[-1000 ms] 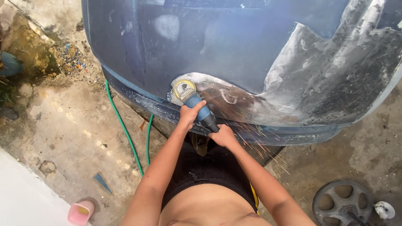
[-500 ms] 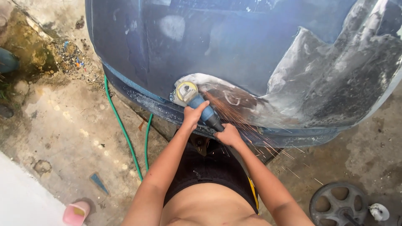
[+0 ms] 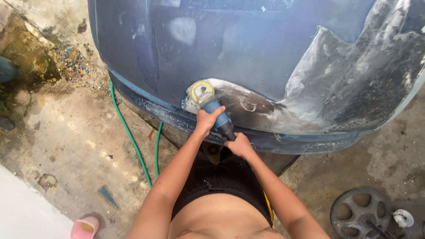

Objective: Using a power angle grinder with a sanding disc to strip paint and filler from a car hood.

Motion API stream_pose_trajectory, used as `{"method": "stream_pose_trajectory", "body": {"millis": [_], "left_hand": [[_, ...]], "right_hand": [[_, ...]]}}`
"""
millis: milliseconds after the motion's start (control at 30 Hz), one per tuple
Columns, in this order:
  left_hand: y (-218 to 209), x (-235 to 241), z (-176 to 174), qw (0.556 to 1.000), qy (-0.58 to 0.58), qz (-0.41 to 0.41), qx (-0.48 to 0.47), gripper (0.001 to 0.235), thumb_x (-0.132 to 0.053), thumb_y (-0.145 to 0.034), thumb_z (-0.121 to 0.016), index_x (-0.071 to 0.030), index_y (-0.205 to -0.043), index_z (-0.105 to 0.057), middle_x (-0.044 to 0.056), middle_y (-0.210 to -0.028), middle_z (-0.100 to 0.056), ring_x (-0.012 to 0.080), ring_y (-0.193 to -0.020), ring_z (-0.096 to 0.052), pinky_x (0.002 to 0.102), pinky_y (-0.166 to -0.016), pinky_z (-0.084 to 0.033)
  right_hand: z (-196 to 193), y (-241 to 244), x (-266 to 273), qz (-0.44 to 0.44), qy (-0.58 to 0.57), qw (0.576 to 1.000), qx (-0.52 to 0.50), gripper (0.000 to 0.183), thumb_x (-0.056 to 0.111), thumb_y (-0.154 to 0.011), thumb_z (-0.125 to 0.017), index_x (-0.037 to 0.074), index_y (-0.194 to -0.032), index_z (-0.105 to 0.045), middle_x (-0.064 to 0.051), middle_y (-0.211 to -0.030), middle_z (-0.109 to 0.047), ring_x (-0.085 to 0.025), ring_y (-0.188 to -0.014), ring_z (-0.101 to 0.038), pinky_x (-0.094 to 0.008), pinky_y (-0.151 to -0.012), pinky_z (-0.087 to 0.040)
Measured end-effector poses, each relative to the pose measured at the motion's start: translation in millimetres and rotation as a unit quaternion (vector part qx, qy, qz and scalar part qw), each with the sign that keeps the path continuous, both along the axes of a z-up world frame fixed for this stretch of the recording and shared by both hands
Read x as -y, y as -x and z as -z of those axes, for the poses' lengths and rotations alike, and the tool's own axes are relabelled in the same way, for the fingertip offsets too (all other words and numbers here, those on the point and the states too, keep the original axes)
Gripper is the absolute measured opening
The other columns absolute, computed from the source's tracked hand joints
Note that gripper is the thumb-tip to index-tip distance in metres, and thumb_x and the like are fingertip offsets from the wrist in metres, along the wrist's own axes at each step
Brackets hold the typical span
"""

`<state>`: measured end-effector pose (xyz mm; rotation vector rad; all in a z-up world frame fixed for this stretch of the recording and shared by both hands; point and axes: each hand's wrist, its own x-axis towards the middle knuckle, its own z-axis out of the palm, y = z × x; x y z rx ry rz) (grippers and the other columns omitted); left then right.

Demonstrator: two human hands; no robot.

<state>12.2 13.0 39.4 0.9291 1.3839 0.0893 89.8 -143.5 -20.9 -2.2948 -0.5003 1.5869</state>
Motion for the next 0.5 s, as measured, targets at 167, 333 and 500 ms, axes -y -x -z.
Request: {"method": "stream_pose_trajectory", "body": {"millis": [167, 333, 500], "left_hand": [[10.7, 17.5, 20.6, 0.999, 0.0, -0.038, -0.034, 0.104, -0.046, -0.073, -0.093, 0.016, -0.14, -0.045, 0.034, -0.141, -0.051, 0.0467, -0.138, -0.048, 0.06, -0.107, -0.048], [-10.2, 27.7, 30.5, 0.998, -0.03, -0.006, -0.049, 0.104, -0.051, -0.065, -0.095, 0.011, -0.138, -0.053, 0.029, -0.139, -0.058, 0.0406, -0.135, -0.054, 0.056, -0.105, -0.051], [1.4, 39.9, 47.3, 0.997, -0.039, -0.037, -0.059, 0.104, -0.048, -0.064, -0.096, 0.011, -0.137, -0.052, 0.029, -0.137, -0.06, 0.0405, -0.134, -0.056, 0.054, -0.103, -0.051]], "right_hand": [[22.6, 0.6, 21.2, 0.001, 0.013, 1.0, -0.028, 0.026, 0.027, -0.069, -0.077, 0.009, -0.087, -0.077, -0.013, -0.076, -0.07, -0.031, -0.082, -0.073, -0.038, -0.07, -0.054], [29.7, -8.2, 37.3, 0.058, 0.008, 0.998, -0.038, 0.023, 0.025, -0.07, -0.078, 0.009, -0.086, -0.077, -0.012, -0.073, -0.071, -0.028, -0.076, -0.072, -0.034, -0.063, -0.056], [35.2, -1.5, 39.8, 0.01, 0.012, 1.0, -0.022, 0.028, 0.029, -0.07, -0.079, 0.008, -0.087, -0.078, -0.016, -0.075, -0.071, -0.033, -0.082, -0.073, -0.039, -0.068, -0.054]]}}
